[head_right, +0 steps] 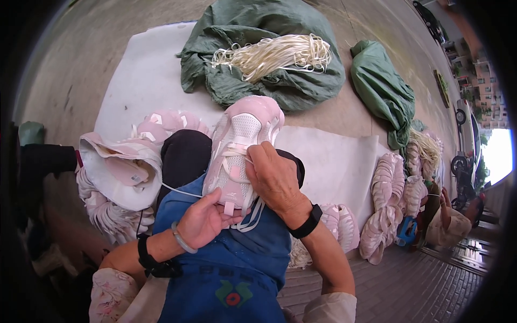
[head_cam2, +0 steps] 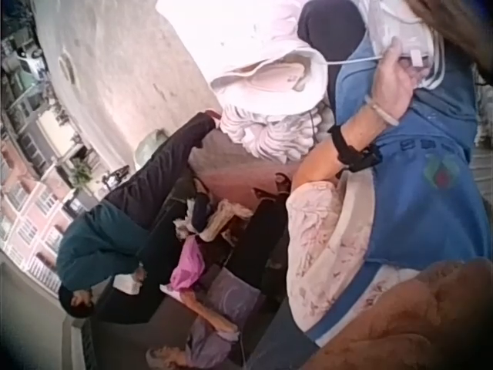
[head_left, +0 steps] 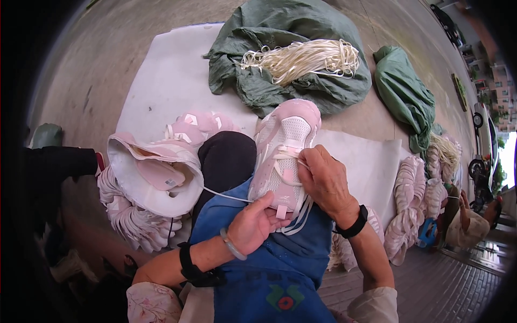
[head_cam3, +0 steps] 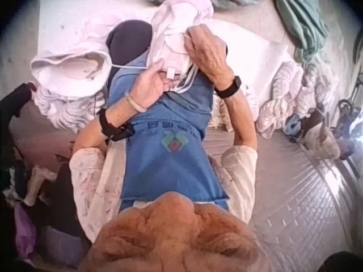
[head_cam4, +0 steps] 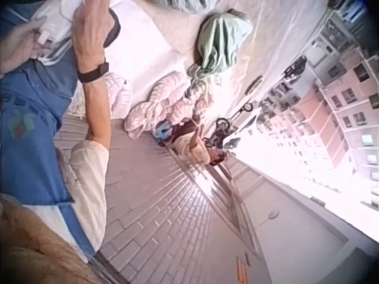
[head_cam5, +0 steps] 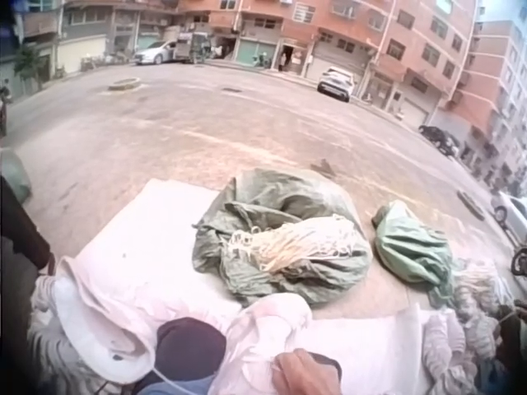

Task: The person is threading laces through the eyelets of pink and white sneakers.

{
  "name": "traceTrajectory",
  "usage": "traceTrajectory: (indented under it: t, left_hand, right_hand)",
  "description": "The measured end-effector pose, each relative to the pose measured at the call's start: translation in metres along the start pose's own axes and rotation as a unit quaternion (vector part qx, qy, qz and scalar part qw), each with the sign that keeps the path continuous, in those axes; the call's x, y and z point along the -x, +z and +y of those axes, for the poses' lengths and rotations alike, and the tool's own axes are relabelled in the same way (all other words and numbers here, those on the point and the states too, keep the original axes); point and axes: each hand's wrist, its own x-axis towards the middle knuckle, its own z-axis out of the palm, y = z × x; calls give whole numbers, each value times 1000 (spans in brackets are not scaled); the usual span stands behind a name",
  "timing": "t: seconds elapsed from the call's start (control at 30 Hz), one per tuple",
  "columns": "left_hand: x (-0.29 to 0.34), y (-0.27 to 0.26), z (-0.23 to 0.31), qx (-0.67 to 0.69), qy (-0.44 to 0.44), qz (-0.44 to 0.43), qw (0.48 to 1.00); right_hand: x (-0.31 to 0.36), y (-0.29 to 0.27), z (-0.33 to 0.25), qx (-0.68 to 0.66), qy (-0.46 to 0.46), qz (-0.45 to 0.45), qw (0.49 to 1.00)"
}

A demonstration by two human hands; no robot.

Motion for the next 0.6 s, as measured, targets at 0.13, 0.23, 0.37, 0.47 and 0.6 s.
traceTrajectory:
  t: [0.13,0.23,0.37,0.47,0.6]
  left_hand:
    - [1,3,-1,7,3,15,1000]
    - [1,4,-2,24,16,14,999]
    - [1,4,-1,35,18,8,999]
    - [1,2,-1,35,15,5,999]
    - [1,1,-1,27,4,10,1000]
  right_hand:
    - [10,-2,1,-26,7,19,999]
    - [15,-4,1,-65,70,41,995]
    - [25,-8,-2,-61,60,58,995]
    - [33,-10,0,-104,109,46,987]
    - [42,-13,1,-156,153,-4,976]
